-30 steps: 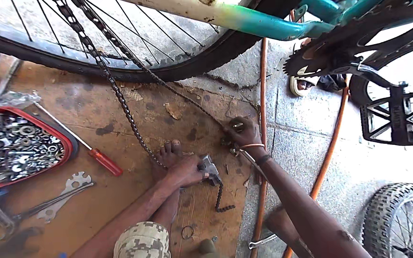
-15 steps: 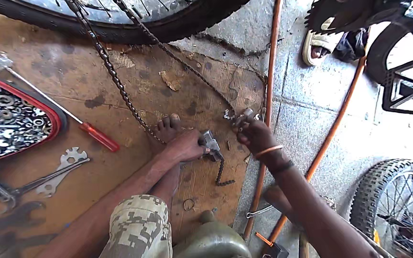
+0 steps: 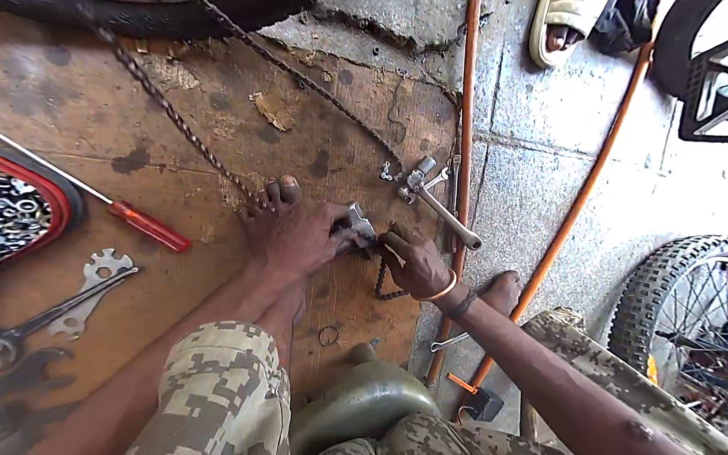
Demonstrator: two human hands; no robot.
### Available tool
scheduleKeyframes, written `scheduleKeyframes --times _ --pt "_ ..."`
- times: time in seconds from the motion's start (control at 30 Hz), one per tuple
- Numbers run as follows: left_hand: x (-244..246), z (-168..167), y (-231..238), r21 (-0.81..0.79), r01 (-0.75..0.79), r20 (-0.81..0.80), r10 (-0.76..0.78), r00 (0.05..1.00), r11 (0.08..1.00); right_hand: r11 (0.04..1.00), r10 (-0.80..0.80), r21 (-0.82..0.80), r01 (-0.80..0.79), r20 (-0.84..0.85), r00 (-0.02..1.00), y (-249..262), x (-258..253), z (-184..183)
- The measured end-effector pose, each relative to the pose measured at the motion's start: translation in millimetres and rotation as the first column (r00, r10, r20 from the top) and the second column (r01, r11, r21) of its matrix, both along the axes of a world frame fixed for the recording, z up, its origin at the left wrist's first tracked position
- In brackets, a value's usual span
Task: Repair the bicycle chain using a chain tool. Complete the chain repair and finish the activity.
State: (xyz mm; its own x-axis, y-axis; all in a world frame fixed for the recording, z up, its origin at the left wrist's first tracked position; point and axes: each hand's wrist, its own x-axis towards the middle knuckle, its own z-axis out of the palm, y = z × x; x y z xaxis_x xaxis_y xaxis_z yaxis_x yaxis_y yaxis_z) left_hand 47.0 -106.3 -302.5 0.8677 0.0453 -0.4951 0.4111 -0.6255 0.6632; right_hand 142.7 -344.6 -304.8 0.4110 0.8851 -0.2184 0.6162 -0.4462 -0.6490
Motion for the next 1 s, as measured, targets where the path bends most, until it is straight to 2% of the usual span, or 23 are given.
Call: scheduleKeyframes --times 0.07,0.13,0.2,0.3,0.4,0.5,0.67,0.73,0.8,0.87,0.93,1.0 --pt "-5.2 -0.1 2.4 0.053 0.048 0.085 -0.052 0.995 0.997 0.998 0.064 0.024 -0.065 0.011 0.998 2.5 6.1 -2.7" --pt "-6.3 5.5 0.4 0.128 0.026 0.03 -0.03 0.999 0.991 0.996 0.088 0.018 -0.089 0.047 0.995 8.1 12.0 -1.3" --pt "-0.7 13.9 -2.3 0.122 -0.014 -0.07 0.022 0.997 0.992 0.995 0.1 -0.023 -0.098 0.091 0.991 13.4 19.6 2.3" --pt "9.4 19.7 -5.9 -0.018 -0.042 -0.168 0.039 0.985 0.999 0.963 0.13 -0.245 -0.111 0.063 0.989 17.2 29.8 5.3" --pt "16.5 16.9 -8.9 -0.165 -0.04 -0.285 -0.008 0.959 0.985 0.858 0.155 -0.491 -0.151 -0.031 0.987 25.9 55.2 16.7" --pt "11.3 13.9 -6.8 -0.246 -0.083 -0.341 -0.006 0.94 0.966 0.801 0.186 -0.567 -0.193 -0.071 0.98 31.8 68.3 20.2" --pt "11.5 13.1 -3.2 -0.253 -0.102 -0.361 0.004 0.932 0.962 0.878 0.092 -0.458 -0.138 -0.121 0.988 17.5 76.5 16.3" --pt "11.7 10.3 -3.2 -0.263 -0.117 -0.369 0.012 0.929 0.958 0.957 -0.035 -0.29 -0.011 -0.154 0.987 9.4 76.6 20.5" --pt "12.4 10.6 -3.0 -0.276 -0.138 -0.377 0.025 0.926 0.951 0.982 -0.126 -0.164 0.091 -0.218 0.968 7.2 73.1 24.8" --pt "13.5 14.1 -2.6 -0.283 -0.156 -0.393 0.034 0.919 0.946 0.99 -0.13 -0.082 0.114 -0.238 0.963 9.3 63.5 23.1" --pt "15.2 18.0 -3.1 -0.247 -0.15 -0.408 0.037 0.912 0.957 0.996 -0.084 -0.032 0.079 -0.187 0.979 12.2 54.8 15.3" --pt "12.4 14.8 -3.6 -0.074 -0.084 -0.405 0.047 0.913 0.994 1.0 -0.016 -0.029 0.012 -0.119 0.993 17.1 49.0 6.1"
